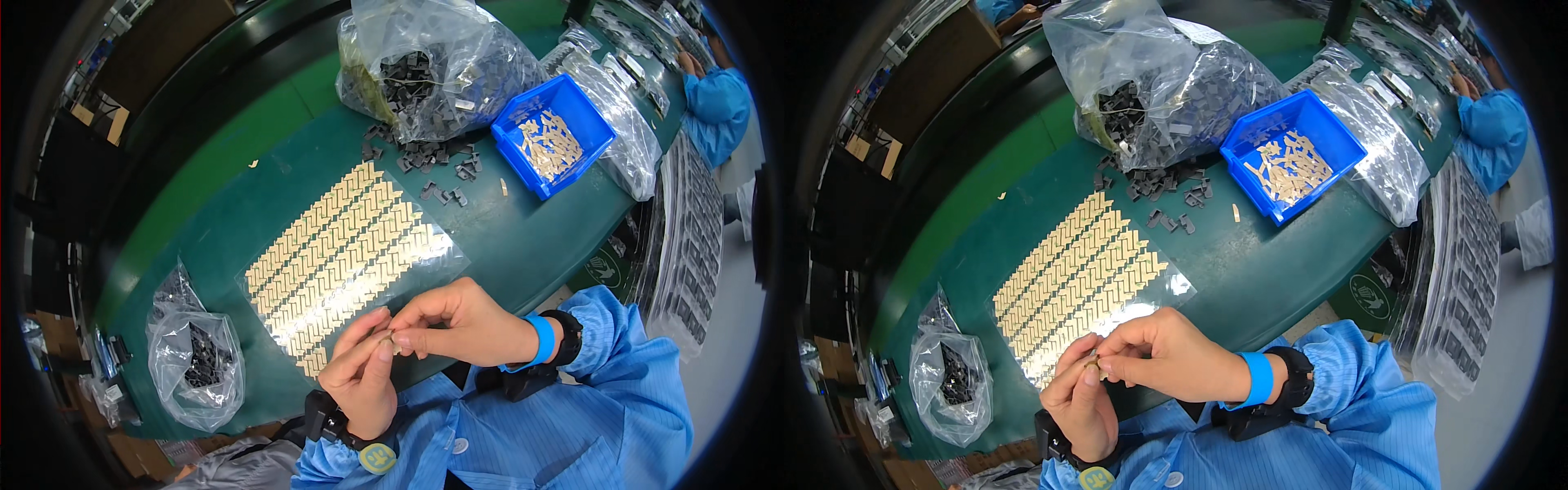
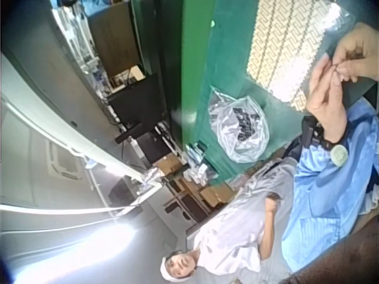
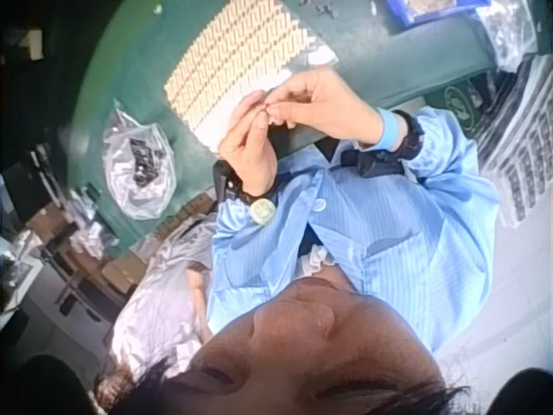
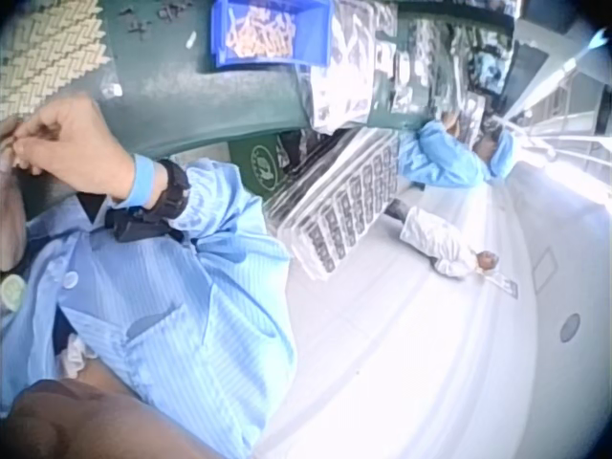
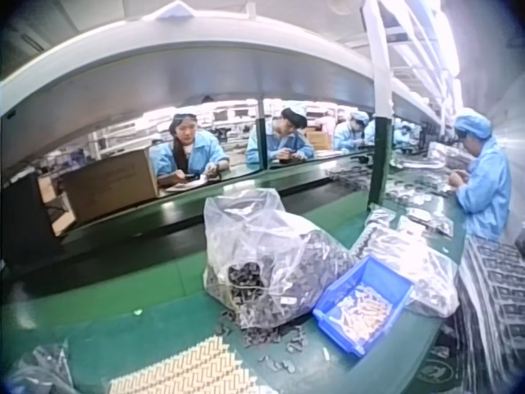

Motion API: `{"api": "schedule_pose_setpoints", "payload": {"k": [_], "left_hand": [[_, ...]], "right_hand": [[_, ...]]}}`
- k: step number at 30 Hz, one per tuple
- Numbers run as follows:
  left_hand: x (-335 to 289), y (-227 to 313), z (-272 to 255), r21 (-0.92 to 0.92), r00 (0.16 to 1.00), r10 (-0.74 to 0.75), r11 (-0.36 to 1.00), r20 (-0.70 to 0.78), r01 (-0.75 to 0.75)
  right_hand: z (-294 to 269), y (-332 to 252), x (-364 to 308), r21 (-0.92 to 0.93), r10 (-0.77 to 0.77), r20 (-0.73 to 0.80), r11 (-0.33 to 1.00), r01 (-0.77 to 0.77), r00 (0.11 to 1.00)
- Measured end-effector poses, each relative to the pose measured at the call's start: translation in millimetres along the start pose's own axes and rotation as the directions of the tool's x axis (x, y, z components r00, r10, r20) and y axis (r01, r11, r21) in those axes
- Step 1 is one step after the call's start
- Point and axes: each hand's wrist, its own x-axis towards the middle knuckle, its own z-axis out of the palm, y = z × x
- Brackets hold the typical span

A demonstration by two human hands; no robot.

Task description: Assembling small black plastic components onto a gold metallic grid on a factory assembly line.

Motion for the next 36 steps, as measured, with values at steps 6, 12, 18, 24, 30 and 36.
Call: {"api": "schedule_pose_setpoints", "payload": {"k": [6, 12, 18, 24, 30, 36], "left_hand": [[5, 1, 9, -0.419, 0.972, -0.227, 0.878, 0.064, 0.233], [13, 5, -7, -0.128, 0.996, 0.053, 0.99, -0.069, -0.062], [26, 5, -14, 0.232, 0.971, -0.028, 0.972, 0.238, -0.029], [35, -4, -16, 0.292, 0.968, -0.07, 0.956, 0.24, -0.004], [36, -2, -21, 0.46, 0.943, 0.105, 0.852, 0.317, -0.249], [30, 2, -8, 0.508, 0.766, 0.383, 0.584, 0.515, -0.633]], "right_hand": [[-3, 0, -3, 0.014, -0.069, -0.078, 0.997, 0.07, 0.995], [-62, -73, -10, -0.836, -0.668, -0.09, 0.453, 0.308, 0.738], [-145, -111, -16, -0.991, -0.734, -0.127, 0.068, -0.114, 0.668], [-177, -102, -17, -0.987, -0.709, -0.065, -0.057, -0.149, 0.702], [-177, -103, -20, -0.947, -0.656, -0.208, -0.052, -0.318, 0.725], [-106, -90, -27, -0.911, -0.666, -0.183, 0.392, 0.13, 0.723]]}}
